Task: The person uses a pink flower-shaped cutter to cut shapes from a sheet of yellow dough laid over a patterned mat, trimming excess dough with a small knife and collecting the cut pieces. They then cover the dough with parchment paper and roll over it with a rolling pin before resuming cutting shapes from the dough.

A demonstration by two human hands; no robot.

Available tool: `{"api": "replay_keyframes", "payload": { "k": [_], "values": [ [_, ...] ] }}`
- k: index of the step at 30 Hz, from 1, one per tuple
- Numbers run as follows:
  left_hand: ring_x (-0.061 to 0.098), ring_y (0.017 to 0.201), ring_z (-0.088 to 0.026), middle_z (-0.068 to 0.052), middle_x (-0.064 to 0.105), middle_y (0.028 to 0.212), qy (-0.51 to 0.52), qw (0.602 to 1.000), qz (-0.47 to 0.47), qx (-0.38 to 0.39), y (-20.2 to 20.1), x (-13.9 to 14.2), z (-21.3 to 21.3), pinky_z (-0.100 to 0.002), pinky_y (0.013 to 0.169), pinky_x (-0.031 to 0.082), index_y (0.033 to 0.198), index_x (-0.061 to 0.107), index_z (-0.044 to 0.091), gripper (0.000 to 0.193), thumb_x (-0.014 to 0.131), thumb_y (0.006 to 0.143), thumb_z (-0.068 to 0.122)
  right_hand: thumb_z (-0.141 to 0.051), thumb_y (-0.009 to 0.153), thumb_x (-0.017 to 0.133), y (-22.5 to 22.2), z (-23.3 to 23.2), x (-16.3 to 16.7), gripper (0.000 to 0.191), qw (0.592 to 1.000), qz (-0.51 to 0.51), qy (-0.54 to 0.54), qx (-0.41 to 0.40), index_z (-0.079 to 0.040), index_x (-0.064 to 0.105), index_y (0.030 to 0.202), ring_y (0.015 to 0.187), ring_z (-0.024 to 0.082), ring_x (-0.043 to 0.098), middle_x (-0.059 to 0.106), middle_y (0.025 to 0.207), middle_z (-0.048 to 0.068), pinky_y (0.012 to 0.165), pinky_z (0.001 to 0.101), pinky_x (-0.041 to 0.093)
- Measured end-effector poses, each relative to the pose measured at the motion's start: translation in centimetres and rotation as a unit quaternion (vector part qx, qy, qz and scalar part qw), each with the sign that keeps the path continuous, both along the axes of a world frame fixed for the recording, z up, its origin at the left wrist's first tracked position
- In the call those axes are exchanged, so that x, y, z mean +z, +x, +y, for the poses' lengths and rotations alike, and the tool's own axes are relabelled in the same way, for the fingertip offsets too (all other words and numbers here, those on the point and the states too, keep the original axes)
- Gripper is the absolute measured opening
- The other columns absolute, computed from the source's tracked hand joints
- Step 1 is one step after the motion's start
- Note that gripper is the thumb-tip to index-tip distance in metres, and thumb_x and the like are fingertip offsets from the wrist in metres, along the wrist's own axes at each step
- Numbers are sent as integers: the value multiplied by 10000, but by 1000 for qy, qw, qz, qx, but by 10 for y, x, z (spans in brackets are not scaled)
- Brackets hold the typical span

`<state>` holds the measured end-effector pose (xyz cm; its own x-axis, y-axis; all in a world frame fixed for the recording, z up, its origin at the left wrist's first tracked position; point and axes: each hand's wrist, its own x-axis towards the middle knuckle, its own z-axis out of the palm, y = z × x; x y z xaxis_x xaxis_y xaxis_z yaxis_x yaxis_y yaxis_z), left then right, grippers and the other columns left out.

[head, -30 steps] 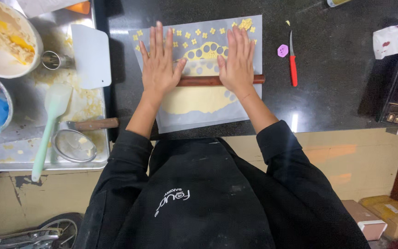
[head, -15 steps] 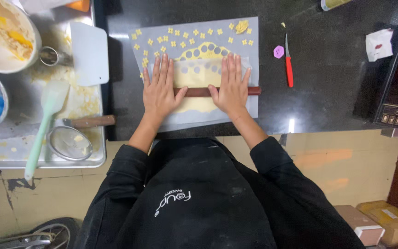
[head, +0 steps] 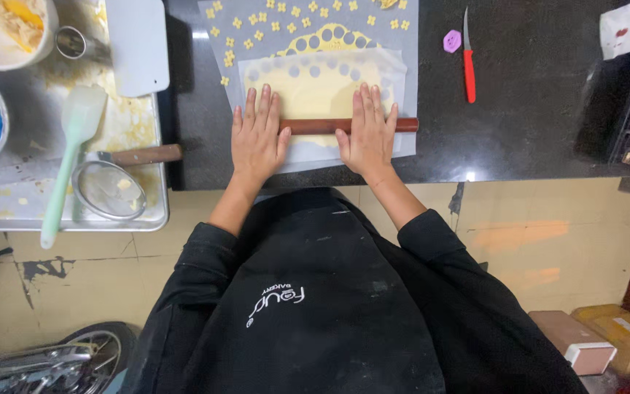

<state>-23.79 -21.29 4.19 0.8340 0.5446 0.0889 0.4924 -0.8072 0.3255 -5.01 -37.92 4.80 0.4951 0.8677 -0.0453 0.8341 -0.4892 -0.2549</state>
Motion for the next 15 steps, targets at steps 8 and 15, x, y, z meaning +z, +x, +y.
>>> {"api": "replay_keyframes", "payload": {
  "k": [8,15],
  "values": [
    [275,1541,-330,-96,362,1649,-7,1000,6,6,-14,-1,-17,-547,1202,256,1534,481,106,537,493,1063,365,-400,927,655,-16,-20,-7,814,1000,-2,3,8,67,357,1523,1551,402,181,265,1653,220,1189,676,143],
    [283,1534,-337,-95,368,1643,-19,1000,0,6,-27,-4,-29,-551,1201,260,1534,475,99,564,559,1031,340,-423,935,675,-27,-34,-13,867,1000,-5,18,18,56,292,1548,1554,420,138,232,1664,214,1192,680,137]
  ]
}}
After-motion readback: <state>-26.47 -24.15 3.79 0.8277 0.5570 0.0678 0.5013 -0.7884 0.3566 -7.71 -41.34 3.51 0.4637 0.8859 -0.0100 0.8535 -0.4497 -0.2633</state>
